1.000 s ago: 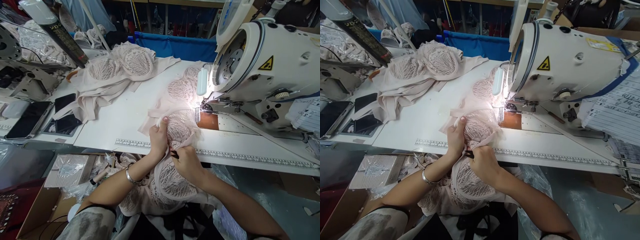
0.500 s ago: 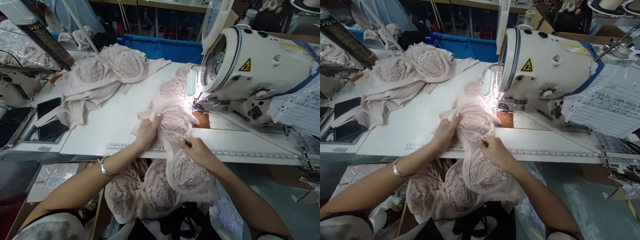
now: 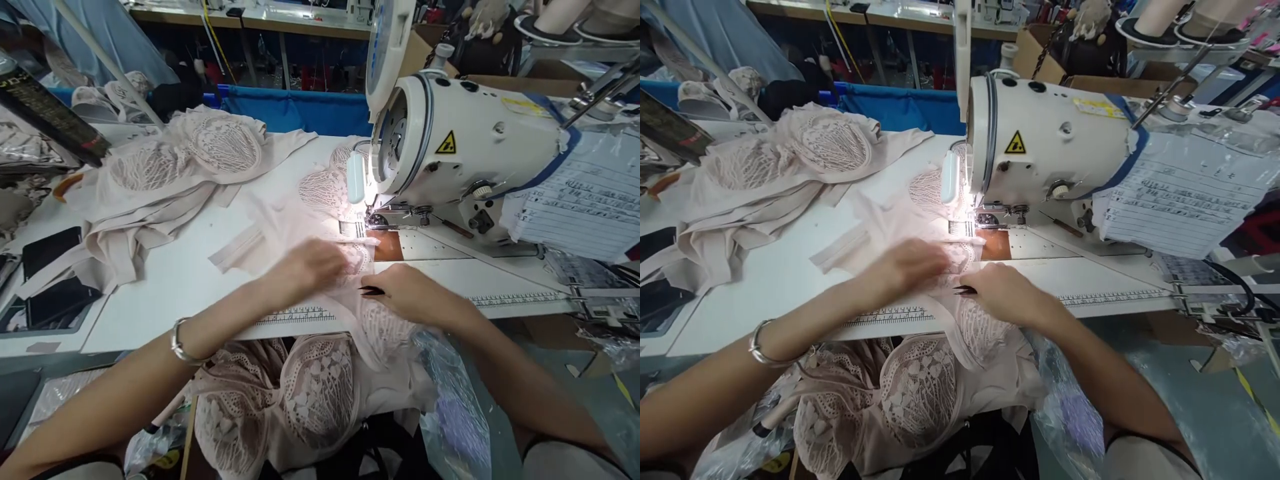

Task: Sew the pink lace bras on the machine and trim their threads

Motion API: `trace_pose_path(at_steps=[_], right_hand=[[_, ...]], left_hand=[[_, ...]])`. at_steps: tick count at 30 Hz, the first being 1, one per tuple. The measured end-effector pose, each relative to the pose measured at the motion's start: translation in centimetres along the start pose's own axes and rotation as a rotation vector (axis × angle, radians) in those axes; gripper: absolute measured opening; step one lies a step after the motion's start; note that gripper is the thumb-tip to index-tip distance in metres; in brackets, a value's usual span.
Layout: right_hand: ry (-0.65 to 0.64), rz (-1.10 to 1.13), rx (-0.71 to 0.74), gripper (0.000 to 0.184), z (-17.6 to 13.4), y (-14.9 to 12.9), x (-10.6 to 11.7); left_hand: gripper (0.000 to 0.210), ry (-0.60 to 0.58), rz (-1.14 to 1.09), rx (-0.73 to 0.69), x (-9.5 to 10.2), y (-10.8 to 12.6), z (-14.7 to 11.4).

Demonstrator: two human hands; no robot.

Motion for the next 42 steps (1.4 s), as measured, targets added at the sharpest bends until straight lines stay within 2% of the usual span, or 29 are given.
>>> trace_pose_path(at_steps=[2,3,5,8,10,12,15,18,22,25,27,29,31,33,38,42], right_hand=[[-0.095,0.003,0.069,0.017,-0.5,0.7,2.3],[-0.128,-0.019,0.091,0.019,-0.7,1.2,3.2],[-0.052,-0.136,0.034,0.03,-1.0,2.7,4.8],[0.147,-0.273,-0.174,0.024,-0.2,4.8,4.7],[0.251,-0.239,-0.29,0.012,1.1,5.6,3.2],[0.359,-0.136,-0.393,0.013,2.6,6.1,1.3],[0.51,-0.085,-0.491,0.013,4.0,6.6,-0.7],[0.571,-0.051,-0.474,0.006,4.3,6.9,-1.4],[0.611,0.089,-0.497,0.005,3.9,7.2,-1.2],[0.625,0.181,-0.515,0.018,3.9,7.4,-1.1],[0.576,0.17,-0.51,0.015,4.0,7.3,-1.1],[0.561,0.14,-0.471,0.02,4.1,7.1,-1.0],[0.625,0.151,-0.383,0.025,4.1,7.0,-0.9],[0.698,0.189,-0.306,0.023,4.2,7.1,-0.8],[0.749,0.261,-0.233,0.018,4.5,7.9,-1.5],[0.768,0.256,-0.184,0.02,4.7,7.8,-1.7]], left_hand=[[0.028,-0.288,-0.053,-0.299,-3.2,3.0,-0.1],[0.034,-0.384,-0.05,-0.379,-4.5,4.0,0.0],[0.049,-0.496,-0.034,-0.422,-6.0,4.9,0.5],[0.066,-0.472,-0.109,-0.33,-6.5,4.2,2.1],[0.049,-0.466,-0.255,-0.324,-6.5,3.2,3.2],[0.026,-0.442,-0.379,-0.266,-6.6,2.2,4.1],[0.031,-0.339,-0.314,-0.147,-7.1,1.6,4.9],[0.027,-0.275,-0.097,-0.227,-7.3,2.8,4.2],[0.034,-0.191,0.13,-0.366,-7.2,4.4,2.8],[0.035,-0.205,0.224,-0.521,-7.4,4.8,2.1],[0.036,-0.219,0.25,-0.598,-7.4,4.9,2.0],[0.037,-0.233,0.243,-0.591,-7.2,4.9,2.1],[0.035,-0.263,0.217,-0.533,-7.0,4.8,2.3],[0.033,-0.288,0.204,-0.484,-6.8,4.9,2.4],[0.036,-0.334,0.205,-0.465,-6.7,5.1,2.4],[0.036,-0.182,0.262,-0.432,-6.8,4.9,2.3]])
Point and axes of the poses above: each hand's wrist, its own z-axis towards the middle knuckle, its own x-axis out of the back of the hand, y = z × x, the point moved 3 cm from there along z, towards the middle knuckle, and after that the axes turned 4 degrees about x, right-handed, at the moved point
